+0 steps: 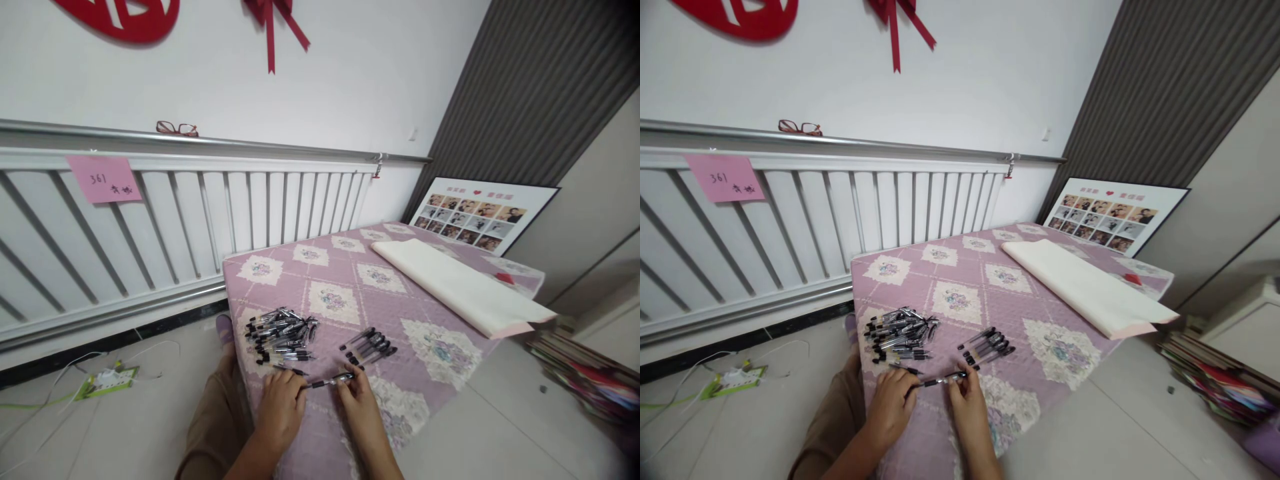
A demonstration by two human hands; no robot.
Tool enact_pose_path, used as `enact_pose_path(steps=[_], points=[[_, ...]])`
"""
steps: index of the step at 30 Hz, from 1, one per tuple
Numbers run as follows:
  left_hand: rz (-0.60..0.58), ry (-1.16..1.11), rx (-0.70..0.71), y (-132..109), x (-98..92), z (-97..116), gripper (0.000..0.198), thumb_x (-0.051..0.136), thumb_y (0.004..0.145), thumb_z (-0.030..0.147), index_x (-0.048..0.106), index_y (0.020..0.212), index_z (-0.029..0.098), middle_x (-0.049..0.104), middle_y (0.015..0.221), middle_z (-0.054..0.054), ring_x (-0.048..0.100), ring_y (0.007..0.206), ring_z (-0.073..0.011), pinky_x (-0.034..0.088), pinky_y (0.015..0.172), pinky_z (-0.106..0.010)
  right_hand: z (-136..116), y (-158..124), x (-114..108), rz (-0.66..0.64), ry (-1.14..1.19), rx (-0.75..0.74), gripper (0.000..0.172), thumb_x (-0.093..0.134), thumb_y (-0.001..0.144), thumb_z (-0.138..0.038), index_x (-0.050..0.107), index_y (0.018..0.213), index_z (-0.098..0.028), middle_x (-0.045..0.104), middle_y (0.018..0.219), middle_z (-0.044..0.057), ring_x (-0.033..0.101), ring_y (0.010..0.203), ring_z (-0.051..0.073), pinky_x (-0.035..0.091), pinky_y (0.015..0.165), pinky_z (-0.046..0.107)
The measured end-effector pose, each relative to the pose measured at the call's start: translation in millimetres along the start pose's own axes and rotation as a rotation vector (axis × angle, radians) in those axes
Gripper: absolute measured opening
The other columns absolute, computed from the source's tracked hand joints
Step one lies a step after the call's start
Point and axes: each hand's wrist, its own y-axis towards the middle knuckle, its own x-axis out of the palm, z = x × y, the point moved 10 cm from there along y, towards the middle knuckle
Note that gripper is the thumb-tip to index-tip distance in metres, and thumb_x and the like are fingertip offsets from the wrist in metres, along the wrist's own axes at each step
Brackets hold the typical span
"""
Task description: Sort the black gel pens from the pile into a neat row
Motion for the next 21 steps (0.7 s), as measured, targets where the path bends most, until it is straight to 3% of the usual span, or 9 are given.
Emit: enact_pose_path(steps=[7, 15, 21], points=[[-0.011, -0.008, 0.011, 0, 2.4, -1, 0.02, 0.048, 0.086, 0.02, 0.064, 0.096, 0.027, 0.062, 0.099, 0.001, 0.051, 0.1, -0.0183, 0.029, 0.092, -0.033, -8, -2, 11, -0.123, -0.049, -0.072, 0.035, 0.057, 0.075, -0.038, 0.067, 0.103, -0.019, 0.071, 0.102, 0.007, 0.065, 0.096, 0.023, 0.048, 0.091, 0.036], [0.004, -0.045, 0.044, -1, 0.3, 2, 0.021, 0.047, 0.086, 0.017, 0.064, 0.094, 0.026, 0.062, 0.098, 0.0, 0.051, 0.099, -0.0189, 0.03, 0.092, -0.035, -12, -7, 20, -0.233, -0.083, -0.064, 0.035, 0.055, 0.076, -0.038, 0.07, 0.104, -0.021, 0.07, 0.111, 0.007, 0.061, 0.107, 0.025, 0.04, 0.102, 0.045], [-0.014, -0.018, 0.041, 0, 0.9, 3, 0.021, 0.048, 0.086, 0.016, 0.064, 0.093, 0.026, 0.063, 0.098, 0.0, 0.053, 0.098, -0.0172, 0.031, 0.091, -0.033, -13, -10, 23, -0.225, -0.093, -0.054, 0.037, 0.055, 0.075, -0.039, 0.07, 0.103, -0.022, 0.069, 0.112, 0.006, 0.06, 0.109, 0.025, 0.038, 0.104, 0.043]])
